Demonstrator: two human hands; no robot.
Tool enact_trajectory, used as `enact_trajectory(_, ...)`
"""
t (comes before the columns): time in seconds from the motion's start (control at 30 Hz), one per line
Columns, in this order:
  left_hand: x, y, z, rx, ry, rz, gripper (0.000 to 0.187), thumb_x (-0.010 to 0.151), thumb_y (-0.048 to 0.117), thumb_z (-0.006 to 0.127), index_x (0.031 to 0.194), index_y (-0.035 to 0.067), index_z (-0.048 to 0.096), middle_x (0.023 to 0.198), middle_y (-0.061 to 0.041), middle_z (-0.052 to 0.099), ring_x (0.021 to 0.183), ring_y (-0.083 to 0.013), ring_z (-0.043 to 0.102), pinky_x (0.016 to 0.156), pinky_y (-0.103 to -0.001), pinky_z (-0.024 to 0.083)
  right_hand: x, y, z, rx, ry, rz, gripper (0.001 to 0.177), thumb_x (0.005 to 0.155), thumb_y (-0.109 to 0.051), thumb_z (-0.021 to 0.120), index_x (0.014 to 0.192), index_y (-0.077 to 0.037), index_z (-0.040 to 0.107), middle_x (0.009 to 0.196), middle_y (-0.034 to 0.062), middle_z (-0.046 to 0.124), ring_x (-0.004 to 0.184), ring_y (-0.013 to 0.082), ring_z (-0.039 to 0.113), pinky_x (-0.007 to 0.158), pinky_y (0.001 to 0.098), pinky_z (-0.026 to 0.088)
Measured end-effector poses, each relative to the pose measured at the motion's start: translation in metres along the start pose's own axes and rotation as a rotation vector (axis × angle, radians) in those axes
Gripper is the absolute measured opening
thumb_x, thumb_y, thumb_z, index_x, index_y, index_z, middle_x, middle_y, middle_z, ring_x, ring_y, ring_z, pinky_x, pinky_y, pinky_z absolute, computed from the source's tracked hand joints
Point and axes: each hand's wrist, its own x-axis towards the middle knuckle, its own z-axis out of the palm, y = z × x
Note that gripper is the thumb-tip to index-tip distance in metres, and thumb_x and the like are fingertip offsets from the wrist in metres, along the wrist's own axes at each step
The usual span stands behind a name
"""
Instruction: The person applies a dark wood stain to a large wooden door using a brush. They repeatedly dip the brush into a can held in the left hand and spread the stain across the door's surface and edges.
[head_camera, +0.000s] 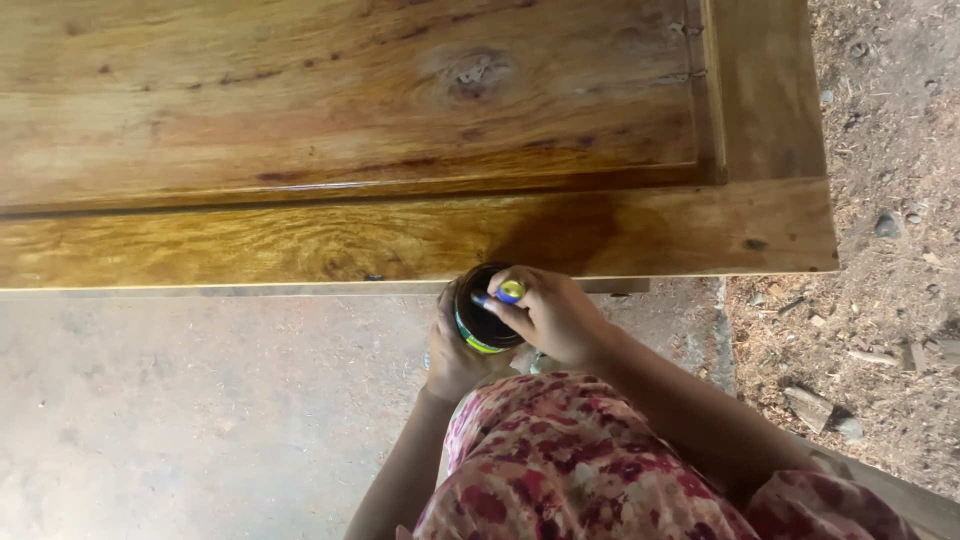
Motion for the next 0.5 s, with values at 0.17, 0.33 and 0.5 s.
enact_trajectory(0.17, 0.014, 0.009, 0.002, 0.156, 0.063, 0.087, 0.123, 0.064, 0.047, 0.097, 0.148, -0.009, 0.026, 0.138, -0.030, 0.048, 0.125, -0.0441, 0.058, 0.106, -0.048, 0.053, 0.007, -0.008, -0.025, -0.168, 0.042, -0.209, 0.016, 0.091, -0.011, 0.073, 0.100, -0.001, 0.064, 0.094, 0.0157, 0.072, 0.084, 0.0341, 0.071, 0.073, 0.0425, 0.058)
enact_trajectory(0.33, 0.027, 0.022, -0.002, 0.221, 0.033, 0.102, 0.122, 0.068, 0.051, 0.098, 0.147, -0.009, 0.028, 0.139, -0.029, 0.049, 0.126, -0.0421, 0.058, 0.107, -0.046, 0.054, 0.015, -0.009, -0.047, -0.177, -0.056, -0.128, 0.014, 0.093, -0.015, 0.072, 0.097, -0.003, 0.066, 0.089, 0.0141, 0.072, 0.075, 0.0298, 0.072, 0.069, 0.0399, 0.058)
enact_trajectory(0.5, 0.035, 0.032, -0.002, 0.270, -0.020, 0.100, 0.121, 0.063, 0.050, 0.095, 0.147, -0.008, 0.030, 0.140, -0.031, 0.049, 0.126, -0.0468, 0.058, 0.106, -0.050, 0.053, 0.027, -0.022, -0.069, -0.229, -0.140, -0.143, 0.016, 0.094, -0.018, 0.070, 0.097, -0.002, 0.066, 0.084, 0.0150, 0.071, 0.073, 0.0319, 0.071, 0.065, 0.0429, 0.055)
